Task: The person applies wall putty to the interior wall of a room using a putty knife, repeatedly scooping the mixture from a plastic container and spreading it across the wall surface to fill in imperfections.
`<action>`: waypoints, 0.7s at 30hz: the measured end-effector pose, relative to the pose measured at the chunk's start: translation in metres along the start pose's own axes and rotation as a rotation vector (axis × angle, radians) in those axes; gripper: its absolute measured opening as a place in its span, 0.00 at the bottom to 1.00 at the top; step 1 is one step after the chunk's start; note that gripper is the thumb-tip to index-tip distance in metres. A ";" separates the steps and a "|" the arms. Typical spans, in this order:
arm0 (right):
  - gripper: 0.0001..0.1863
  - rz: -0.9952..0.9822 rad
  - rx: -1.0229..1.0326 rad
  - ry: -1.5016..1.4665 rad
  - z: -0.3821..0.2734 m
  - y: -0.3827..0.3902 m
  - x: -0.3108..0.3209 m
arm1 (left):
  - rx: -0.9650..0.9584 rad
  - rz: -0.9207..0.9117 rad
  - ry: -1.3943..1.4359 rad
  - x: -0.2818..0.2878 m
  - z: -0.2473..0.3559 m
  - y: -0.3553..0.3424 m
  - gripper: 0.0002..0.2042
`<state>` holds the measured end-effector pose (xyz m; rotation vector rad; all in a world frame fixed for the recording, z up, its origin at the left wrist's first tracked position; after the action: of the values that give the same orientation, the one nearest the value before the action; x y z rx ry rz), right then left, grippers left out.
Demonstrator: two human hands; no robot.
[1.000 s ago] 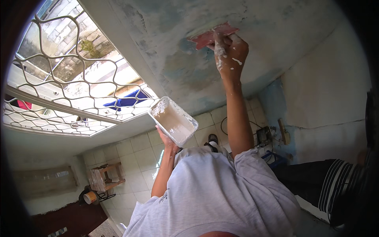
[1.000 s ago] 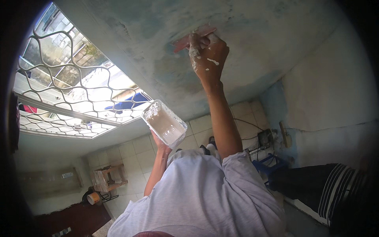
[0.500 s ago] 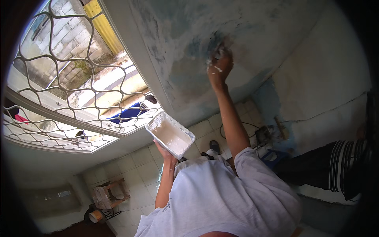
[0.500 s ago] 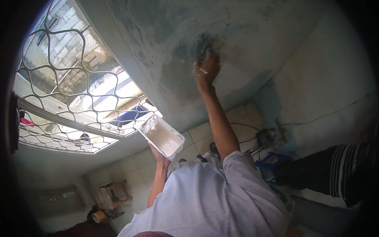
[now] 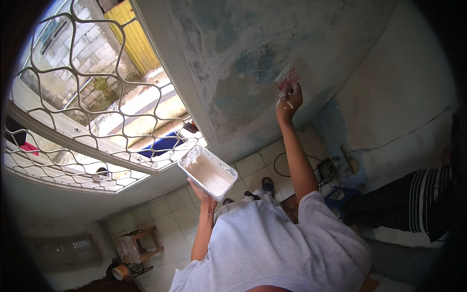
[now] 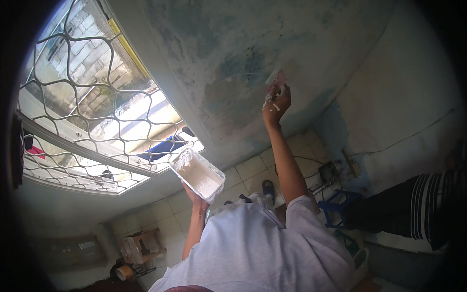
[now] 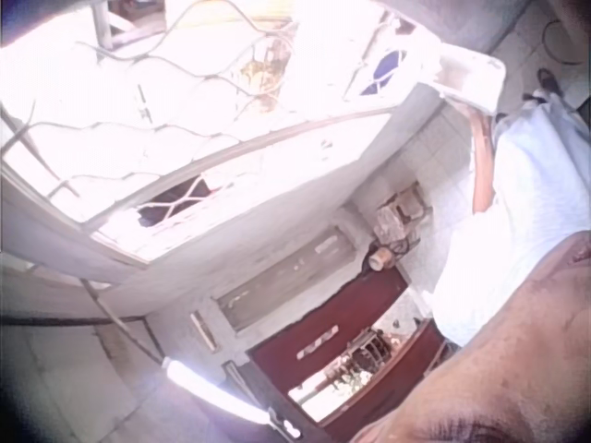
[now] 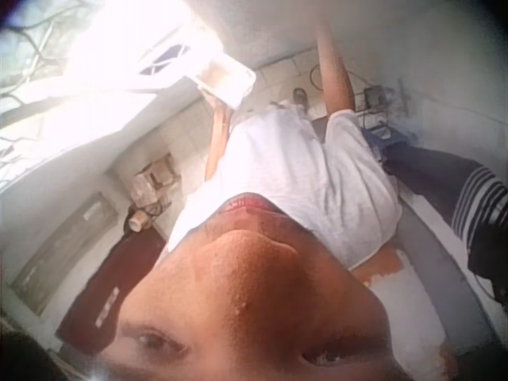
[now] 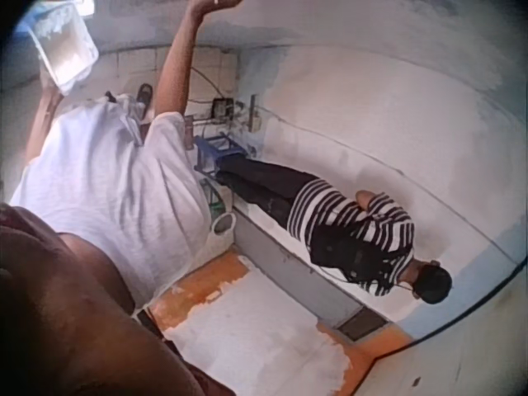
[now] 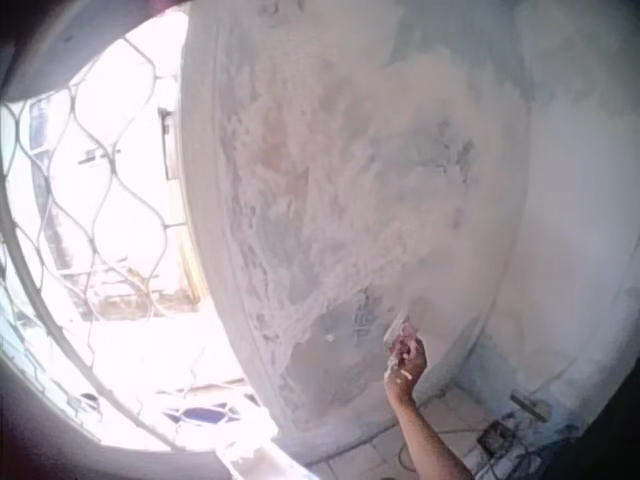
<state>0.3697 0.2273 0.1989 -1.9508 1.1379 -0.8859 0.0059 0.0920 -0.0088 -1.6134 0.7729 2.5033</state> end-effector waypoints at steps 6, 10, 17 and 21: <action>0.20 -0.016 0.084 0.054 -0.078 -0.015 -0.050 | 0.015 0.016 -0.028 0.009 0.005 -0.002 0.36; 0.24 -0.198 0.280 -0.219 -0.186 0.049 -0.067 | 0.015 0.012 0.022 0.006 0.004 -0.008 0.34; 0.18 -0.183 0.401 -0.329 -0.168 0.042 -0.012 | 0.003 0.068 -0.030 0.011 0.003 -0.013 0.37; 0.31 -0.055 0.579 -0.230 -0.191 -0.060 0.005 | 0.021 0.027 0.045 0.023 0.000 -0.017 0.38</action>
<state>0.2402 0.2016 0.3494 -1.5550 0.6074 -0.8732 0.0008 0.1022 -0.0348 -1.6687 0.8279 2.4764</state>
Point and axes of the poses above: each hand's wrist, its own y-axis away from the middle knuckle, its own x-axis out of the back of the hand, z = x × y, the point moved 6 cm from there along -y, towards the middle knuckle, and after that the axes turned 14 degrees about x, right-handed, at the moved point
